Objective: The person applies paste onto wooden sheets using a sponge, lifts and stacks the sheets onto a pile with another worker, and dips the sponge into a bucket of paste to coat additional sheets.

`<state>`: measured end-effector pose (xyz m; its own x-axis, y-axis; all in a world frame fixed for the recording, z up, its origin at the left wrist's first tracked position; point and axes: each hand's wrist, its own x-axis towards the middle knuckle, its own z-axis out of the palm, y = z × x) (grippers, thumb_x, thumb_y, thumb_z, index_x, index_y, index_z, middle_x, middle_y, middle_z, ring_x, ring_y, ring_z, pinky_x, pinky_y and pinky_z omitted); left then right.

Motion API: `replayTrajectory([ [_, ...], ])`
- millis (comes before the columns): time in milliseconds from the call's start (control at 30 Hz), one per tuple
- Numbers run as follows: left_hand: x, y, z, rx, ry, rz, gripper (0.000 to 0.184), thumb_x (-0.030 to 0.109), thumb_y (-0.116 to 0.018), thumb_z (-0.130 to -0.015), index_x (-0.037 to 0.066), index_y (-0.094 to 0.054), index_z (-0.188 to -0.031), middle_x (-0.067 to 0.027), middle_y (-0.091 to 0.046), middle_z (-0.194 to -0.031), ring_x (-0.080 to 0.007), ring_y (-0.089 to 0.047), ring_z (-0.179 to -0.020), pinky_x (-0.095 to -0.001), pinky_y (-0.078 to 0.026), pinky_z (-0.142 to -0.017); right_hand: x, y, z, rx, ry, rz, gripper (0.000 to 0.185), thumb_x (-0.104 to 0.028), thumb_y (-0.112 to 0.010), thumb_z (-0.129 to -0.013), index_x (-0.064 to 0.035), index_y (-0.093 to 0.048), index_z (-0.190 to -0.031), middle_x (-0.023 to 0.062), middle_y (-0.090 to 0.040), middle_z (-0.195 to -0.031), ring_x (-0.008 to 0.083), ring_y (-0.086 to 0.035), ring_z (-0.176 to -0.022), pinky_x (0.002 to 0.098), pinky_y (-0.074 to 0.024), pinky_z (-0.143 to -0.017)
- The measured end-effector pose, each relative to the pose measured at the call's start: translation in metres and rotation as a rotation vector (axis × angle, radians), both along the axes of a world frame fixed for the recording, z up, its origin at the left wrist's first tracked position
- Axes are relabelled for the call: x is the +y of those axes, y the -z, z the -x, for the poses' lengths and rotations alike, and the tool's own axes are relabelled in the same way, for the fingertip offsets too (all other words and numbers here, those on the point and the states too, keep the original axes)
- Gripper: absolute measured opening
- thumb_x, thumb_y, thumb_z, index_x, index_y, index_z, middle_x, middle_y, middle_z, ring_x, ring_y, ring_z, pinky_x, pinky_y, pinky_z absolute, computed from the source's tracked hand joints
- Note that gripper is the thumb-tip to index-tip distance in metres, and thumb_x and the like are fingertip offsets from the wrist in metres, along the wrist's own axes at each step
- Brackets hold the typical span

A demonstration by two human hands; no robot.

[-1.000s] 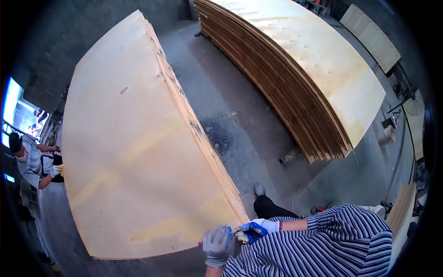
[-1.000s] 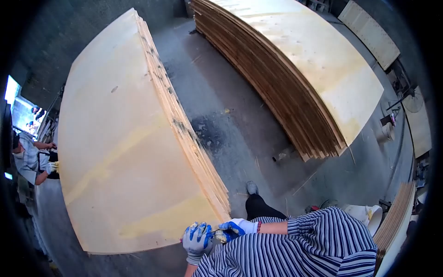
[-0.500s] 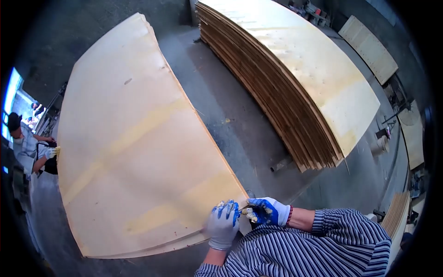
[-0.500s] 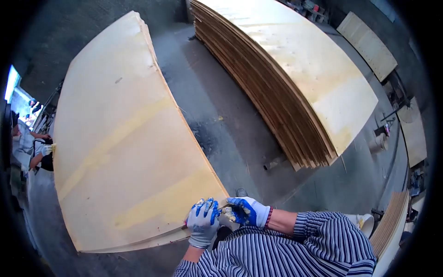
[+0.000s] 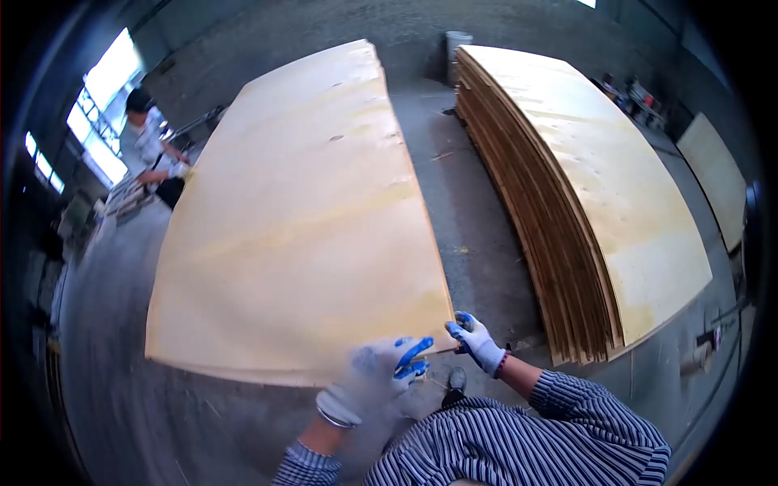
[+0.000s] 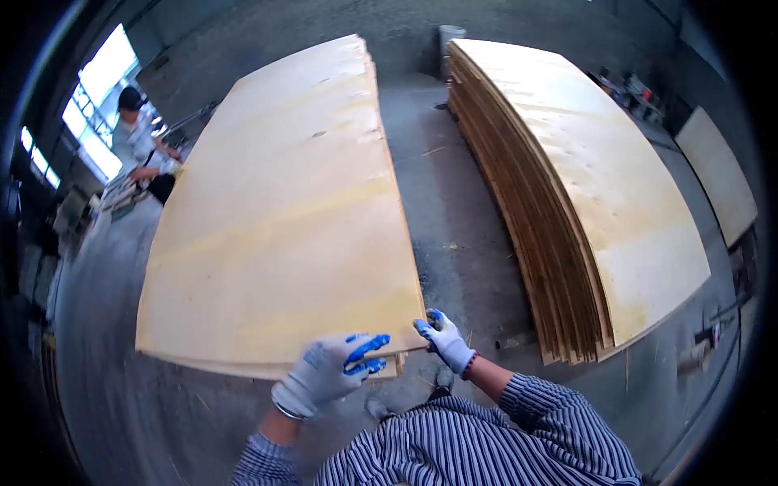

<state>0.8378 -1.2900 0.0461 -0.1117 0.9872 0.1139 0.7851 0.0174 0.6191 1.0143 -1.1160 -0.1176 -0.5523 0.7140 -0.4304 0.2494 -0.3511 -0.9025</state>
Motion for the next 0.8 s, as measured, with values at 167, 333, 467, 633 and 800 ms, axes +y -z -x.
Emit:
replayTrajectory([
  [167,-0.007,-0.138,-0.023,0.164,0.193,0.003,0.042,0.019,-0.068,-0.080,0.016,-0.063,-0.121,-0.0106,-0.067,-0.098,-0.0297,-0.066,-0.089,-0.0358,-0.054,-0.076,0.013,0.042,0.008,0.168,-0.063,0.235,0.034,-0.018,-0.068,-0.090,-0.0018,-0.059,-0.118,0.0060,-0.068,-0.095,0.0153,-0.066,-0.076,0.0302,-0.0573,-0.059],
  [333,-0.011,-0.221,-0.076,0.428,0.225,-0.401,0.026,0.015,-0.062,-0.081,0.012,-0.066,-0.106,-0.0044,-0.065,-0.082,-0.0184,-0.068,-0.077,-0.0338,-0.055,-0.065,0.022,0.032,0.010,0.029,-0.058,0.179,0.027,-0.019,-0.068,-0.089,-0.0036,-0.060,-0.110,0.0068,-0.066,-0.093,0.0183,-0.065,-0.073,0.0351,-0.0585,-0.057],
  [467,-0.013,-0.251,-0.105,0.547,0.249,-0.421,0.025,0.015,-0.062,-0.081,0.011,-0.066,-0.106,-0.0049,-0.064,-0.082,-0.0185,-0.067,-0.077,-0.0335,-0.054,-0.065,0.023,0.018,0.009,0.015,-0.122,0.093,0.022,-0.017,-0.066,-0.090,-0.0042,-0.061,-0.107,0.0062,-0.065,-0.090,0.0194,-0.065,-0.071,0.0376,-0.0600,-0.057],
  [633,-0.005,-0.265,-0.116,0.586,0.307,-0.367,0.024,0.015,-0.061,-0.081,0.010,-0.066,-0.105,-0.0056,-0.064,-0.083,-0.0186,-0.066,-0.077,-0.0331,-0.054,-0.065,0.019,0.009,0.011,0.027,-0.061,0.083,0.024,-0.020,-0.068,-0.088,-0.0031,-0.063,-0.104,0.0059,-0.066,-0.086,0.0182,-0.064,-0.065,0.0340,-0.0566,-0.052],
  [800,0.002,-0.277,-0.121,0.617,0.401,-0.292,0.024,0.015,-0.061,-0.082,0.008,-0.066,-0.104,-0.0062,-0.063,-0.083,-0.0187,-0.065,-0.078,-0.0327,-0.053,-0.065,0.019,0.012,0.010,0.009,-0.065,0.095,0.031,-0.022,-0.070,-0.087,-0.0016,-0.061,-0.108,0.0077,-0.066,-0.089,0.0183,-0.065,-0.068,0.0340,-0.0565,-0.052],
])
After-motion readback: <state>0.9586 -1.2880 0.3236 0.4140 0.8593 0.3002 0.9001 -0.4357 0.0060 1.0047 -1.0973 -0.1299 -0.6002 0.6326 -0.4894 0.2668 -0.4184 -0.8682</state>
